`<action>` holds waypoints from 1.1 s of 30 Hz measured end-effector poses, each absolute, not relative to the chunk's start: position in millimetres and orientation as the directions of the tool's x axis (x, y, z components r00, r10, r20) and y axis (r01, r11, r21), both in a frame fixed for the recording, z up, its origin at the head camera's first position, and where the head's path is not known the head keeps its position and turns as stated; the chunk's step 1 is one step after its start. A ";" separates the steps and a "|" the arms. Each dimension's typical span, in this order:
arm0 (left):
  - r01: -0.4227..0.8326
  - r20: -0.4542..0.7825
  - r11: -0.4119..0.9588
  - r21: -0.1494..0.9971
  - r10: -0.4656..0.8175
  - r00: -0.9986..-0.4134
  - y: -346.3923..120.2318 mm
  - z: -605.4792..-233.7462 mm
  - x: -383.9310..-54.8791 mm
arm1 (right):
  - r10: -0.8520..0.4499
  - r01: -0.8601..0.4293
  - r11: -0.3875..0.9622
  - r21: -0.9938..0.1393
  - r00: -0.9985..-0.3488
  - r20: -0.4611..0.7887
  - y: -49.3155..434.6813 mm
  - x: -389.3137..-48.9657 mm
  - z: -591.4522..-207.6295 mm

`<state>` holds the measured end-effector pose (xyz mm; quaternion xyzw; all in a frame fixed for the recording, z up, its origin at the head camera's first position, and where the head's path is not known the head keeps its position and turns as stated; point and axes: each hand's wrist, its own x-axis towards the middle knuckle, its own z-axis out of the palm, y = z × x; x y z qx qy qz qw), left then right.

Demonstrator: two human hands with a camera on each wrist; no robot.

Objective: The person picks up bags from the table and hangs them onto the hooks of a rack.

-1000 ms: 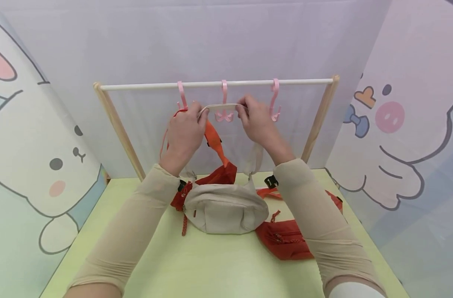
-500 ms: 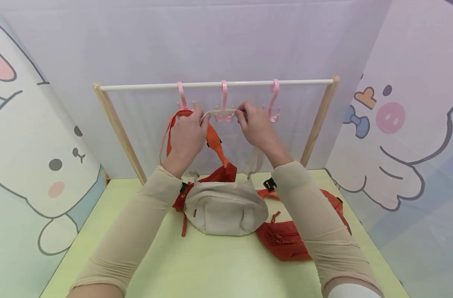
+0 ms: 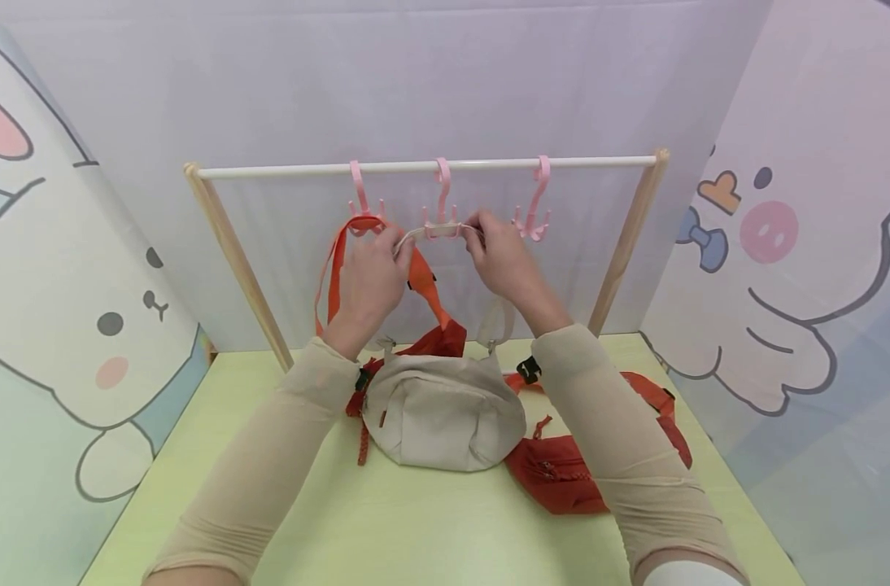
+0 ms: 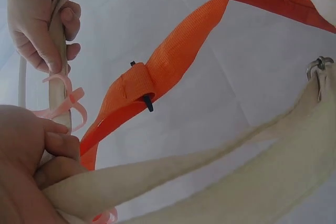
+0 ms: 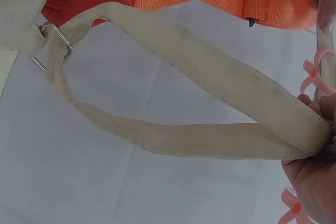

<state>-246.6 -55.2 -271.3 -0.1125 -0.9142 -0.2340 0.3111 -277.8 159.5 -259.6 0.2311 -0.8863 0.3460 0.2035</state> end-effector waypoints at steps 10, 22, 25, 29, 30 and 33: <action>0.342 0.577 0.834 0.433 0.035 -0.816 -57.5 -288.3 -245.4 | -0.277 -0.551 0.655 -0.516 -0.811 0.515 160.7 -278.3 -273.1; 0.303 0.507 0.832 0.465 0.031 -0.862 -59.5 -309.0 -241.2 | -0.286 -0.502 0.699 -0.509 -0.849 0.444 158.7 -276.1 -288.1; 0.308 0.492 0.832 0.462 0.048 -0.869 -61.2 -314.9 -240.5 | -0.280 -0.483 0.705 -0.519 -0.862 0.422 158.7 -276.0 -292.3; 0.317 0.475 0.826 0.466 0.069 -0.877 -63.9 -323.7 -239.9 | -0.278 -0.478 0.709 -0.518 -0.865 0.417 159.1 -276.2 -298.9; 0.320 0.472 0.823 0.469 0.073 -0.879 -64.6 -325.6 -239.8 | -0.278 -0.475 0.709 -0.521 -0.867 0.414 159.1 -275.8 -300.4; 0.326 0.464 0.810 0.488 0.075 -0.882 -66.4 -331.0 -239.0 | -0.276 -0.462 0.713 -0.528 -0.877 0.394 159.3 -274.5 -305.1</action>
